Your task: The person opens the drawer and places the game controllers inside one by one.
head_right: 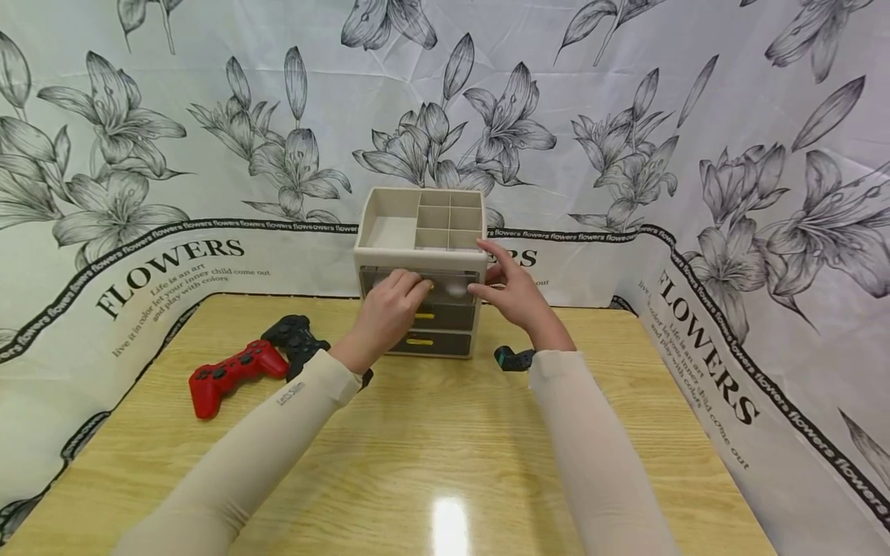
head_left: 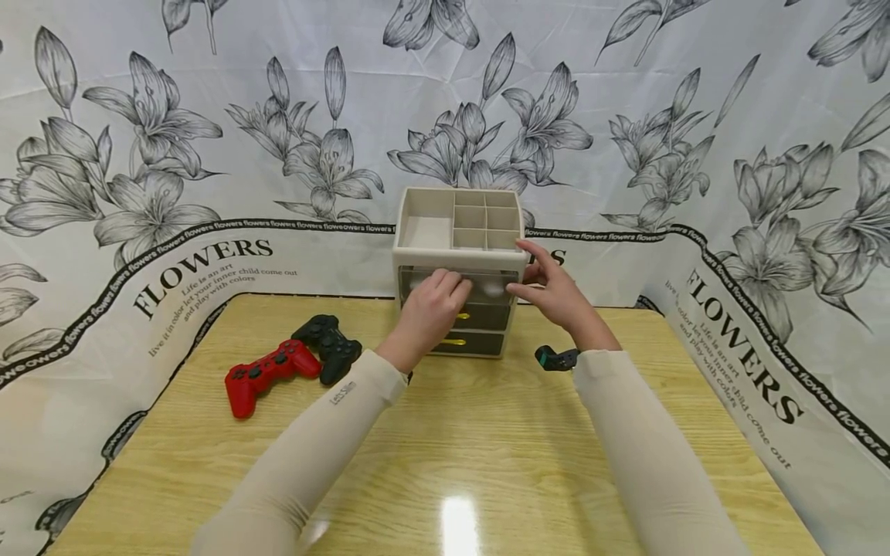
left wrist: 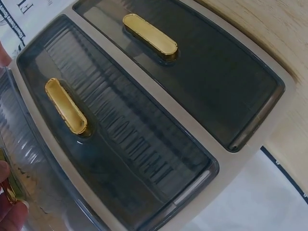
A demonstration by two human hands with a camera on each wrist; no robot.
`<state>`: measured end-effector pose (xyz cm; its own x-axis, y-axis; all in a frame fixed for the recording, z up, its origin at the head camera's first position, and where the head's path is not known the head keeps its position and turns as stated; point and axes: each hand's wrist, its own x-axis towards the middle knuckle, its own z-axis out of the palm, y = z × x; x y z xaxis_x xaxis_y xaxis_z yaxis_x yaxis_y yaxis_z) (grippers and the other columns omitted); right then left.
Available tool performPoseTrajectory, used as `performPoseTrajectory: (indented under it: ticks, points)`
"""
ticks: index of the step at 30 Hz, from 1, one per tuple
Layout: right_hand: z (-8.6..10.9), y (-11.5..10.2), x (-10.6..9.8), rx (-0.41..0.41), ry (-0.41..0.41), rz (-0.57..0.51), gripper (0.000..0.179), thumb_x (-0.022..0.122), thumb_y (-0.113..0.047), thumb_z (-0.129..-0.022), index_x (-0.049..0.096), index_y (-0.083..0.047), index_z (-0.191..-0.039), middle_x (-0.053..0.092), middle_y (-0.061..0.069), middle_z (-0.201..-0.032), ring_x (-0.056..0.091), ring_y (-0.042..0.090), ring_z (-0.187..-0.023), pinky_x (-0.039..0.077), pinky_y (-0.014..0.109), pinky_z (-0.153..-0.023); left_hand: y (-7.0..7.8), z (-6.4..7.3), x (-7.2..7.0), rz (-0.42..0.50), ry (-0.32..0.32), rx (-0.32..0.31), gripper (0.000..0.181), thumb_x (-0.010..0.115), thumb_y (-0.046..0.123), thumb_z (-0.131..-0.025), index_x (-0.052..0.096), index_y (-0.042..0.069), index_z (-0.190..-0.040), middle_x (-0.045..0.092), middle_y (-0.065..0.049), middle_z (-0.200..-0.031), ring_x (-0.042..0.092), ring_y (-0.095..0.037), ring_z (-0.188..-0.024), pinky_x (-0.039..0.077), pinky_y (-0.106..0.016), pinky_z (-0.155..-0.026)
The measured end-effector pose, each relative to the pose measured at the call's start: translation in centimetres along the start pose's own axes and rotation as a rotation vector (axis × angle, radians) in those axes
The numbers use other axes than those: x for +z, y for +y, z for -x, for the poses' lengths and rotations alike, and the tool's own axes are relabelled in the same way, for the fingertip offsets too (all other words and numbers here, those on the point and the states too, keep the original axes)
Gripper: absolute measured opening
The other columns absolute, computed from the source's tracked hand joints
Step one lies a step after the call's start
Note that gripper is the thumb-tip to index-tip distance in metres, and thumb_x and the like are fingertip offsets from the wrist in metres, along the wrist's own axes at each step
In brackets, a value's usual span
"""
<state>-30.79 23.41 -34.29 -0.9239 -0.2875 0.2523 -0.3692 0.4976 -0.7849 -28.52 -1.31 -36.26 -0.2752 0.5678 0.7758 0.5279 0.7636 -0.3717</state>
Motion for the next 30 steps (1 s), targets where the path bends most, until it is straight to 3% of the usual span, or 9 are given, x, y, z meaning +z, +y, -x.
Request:
performPoseTrajectory:
  ticks: [10,13,23,30]
  points:
    - [0.0,0.2,0.6,-0.036,0.045,0.012,0.074,0.065,-0.029,-0.093,0.022,-0.038,-0.152,0.057,0.017,-0.109,0.060,0.029,-0.103,0.048,0.048,-0.094,-0.1,-0.1,0.2,0.014,-0.046,-0.024,0.021,0.052,-0.002,-0.094,0.070,0.007,-0.101,0.067,-0.006,-0.096,0.062,-0.021,-0.089,0.054,-0.026,-0.084]
    - [0.3,-0.8,0.7,-0.030,0.050,0.008,0.073,0.063,-0.021,-0.094,0.022,-0.030,-0.154,0.055,0.020,-0.110,0.060,0.034,-0.104,0.047,0.051,-0.098,-0.1,-0.3,0.2,0.014,-0.048,-0.027,0.019,0.054,-0.001,-0.094,0.070,0.007,-0.101,0.067,-0.006,-0.096,0.063,-0.020,-0.090,0.054,-0.026,-0.085]
    - [-0.2,0.2,0.9,-0.080,0.100,0.072,0.069,0.063,-0.021,-0.094,0.027,-0.031,-0.152,0.057,0.021,-0.107,0.063,0.036,-0.104,0.050,0.051,-0.094,-0.2,-0.5,0.5,0.010,-0.028,-0.021,0.016,0.057,0.000,-0.092,0.069,0.007,-0.098,0.066,-0.006,-0.093,0.063,-0.021,-0.087,0.054,-0.028,-0.083]
    - [0.0,-0.7,0.9,-0.112,0.044,0.169,0.066,0.057,-0.017,-0.097,0.024,-0.033,-0.152,0.056,0.020,-0.114,0.060,0.035,-0.104,0.051,0.051,-0.092,-0.1,-0.5,0.5,-0.006,-0.054,-0.025,0.017,0.057,-0.001,-0.091,0.070,0.007,-0.099,0.066,-0.006,-0.094,0.063,-0.021,-0.089,0.054,-0.028,-0.084]
